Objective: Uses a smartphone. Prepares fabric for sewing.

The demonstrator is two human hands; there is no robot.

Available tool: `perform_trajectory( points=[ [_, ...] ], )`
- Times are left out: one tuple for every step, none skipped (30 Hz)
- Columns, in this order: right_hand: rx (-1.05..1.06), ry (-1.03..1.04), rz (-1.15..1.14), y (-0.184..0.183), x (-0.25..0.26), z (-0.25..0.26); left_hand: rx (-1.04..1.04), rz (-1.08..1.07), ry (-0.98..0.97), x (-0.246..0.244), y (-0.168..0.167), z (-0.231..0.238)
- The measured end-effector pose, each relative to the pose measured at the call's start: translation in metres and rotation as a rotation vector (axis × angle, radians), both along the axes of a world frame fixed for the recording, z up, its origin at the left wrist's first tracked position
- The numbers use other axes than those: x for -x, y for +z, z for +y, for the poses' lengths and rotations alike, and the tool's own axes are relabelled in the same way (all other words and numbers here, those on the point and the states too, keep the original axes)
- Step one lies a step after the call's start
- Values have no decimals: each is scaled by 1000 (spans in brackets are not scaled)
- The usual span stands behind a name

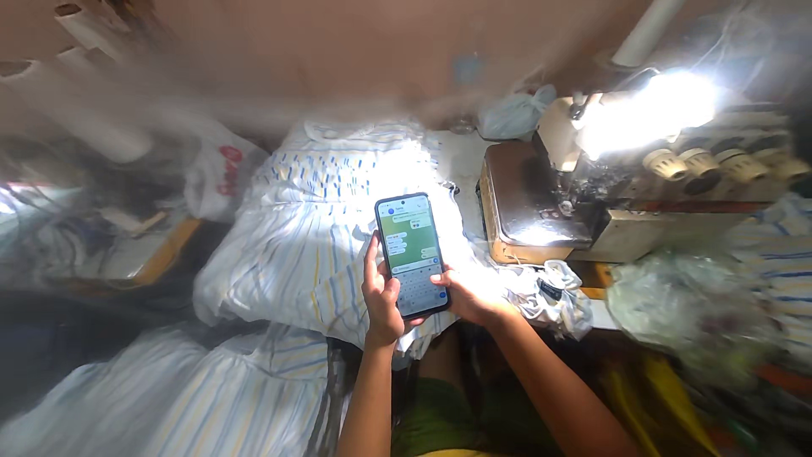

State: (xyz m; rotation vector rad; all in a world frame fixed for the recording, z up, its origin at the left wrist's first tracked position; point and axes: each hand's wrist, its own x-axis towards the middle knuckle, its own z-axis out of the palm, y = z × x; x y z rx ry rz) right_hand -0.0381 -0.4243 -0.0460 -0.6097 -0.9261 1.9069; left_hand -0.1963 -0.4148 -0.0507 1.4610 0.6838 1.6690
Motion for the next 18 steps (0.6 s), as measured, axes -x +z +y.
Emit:
perform_trajectory(
  points=[
    [-1, 0, -10, 1, 0, 0, 2, -3, -2, 0, 0, 0],
    [4, -3, -17, 2, 0, -1, 7, -5, -2, 0, 1, 0],
    [11, -6, -16, 1, 0, -1, 11, -8, -2, -1, 1, 0],
    [23, -10, -10, 0, 0, 0, 11, -12, -3, -1, 1, 0],
    [36, -13, -1, -2, 1, -1, 11, -9, -1, 0, 2, -1],
    [47, -15, 17, -5, 1, -1, 8, -4, 6, 0, 2, -1],
    [53, -17, 30, -6, 2, -2, 7, -1, 12, 0, 2, -1],
    [57, -21, 38, -6, 2, -3, 6, -2, 15, 0, 2, -1],
    [54, -23, 37, -5, 2, -4, 9, -6, 17, 0, 1, -1],
    [45, -25, 35, -4, 1, -4, 15, -6, 18, 0, 1, 0],
    [31, -22, 29, -2, -1, -4, 22, -4, 18, 1, 1, 0],
    [9, -11, 9, 1, -2, -4, 30, -7, 16, 1, 1, 0],
    [-12, -3, -7, 3, -2, -4, 34, -13, 14, 0, 1, 0],
    [-33, -3, -9, 3, -2, -4, 34, -19, 13, 0, 1, 0],
    [-45, -7, -5, 2, -1, -4, 32, -21, 10, 0, 2, 0],
    [-49, -7, -2, 1, -1, -4, 36, -23, 7, 0, 3, 0],
    [-51, -8, -10, 1, -1, -4, 41, -23, 7, 0, 3, 0],
    [-52, -12, -24, 2, -1, -4, 41, -19, 8, 0, 3, 0]
  ],
)
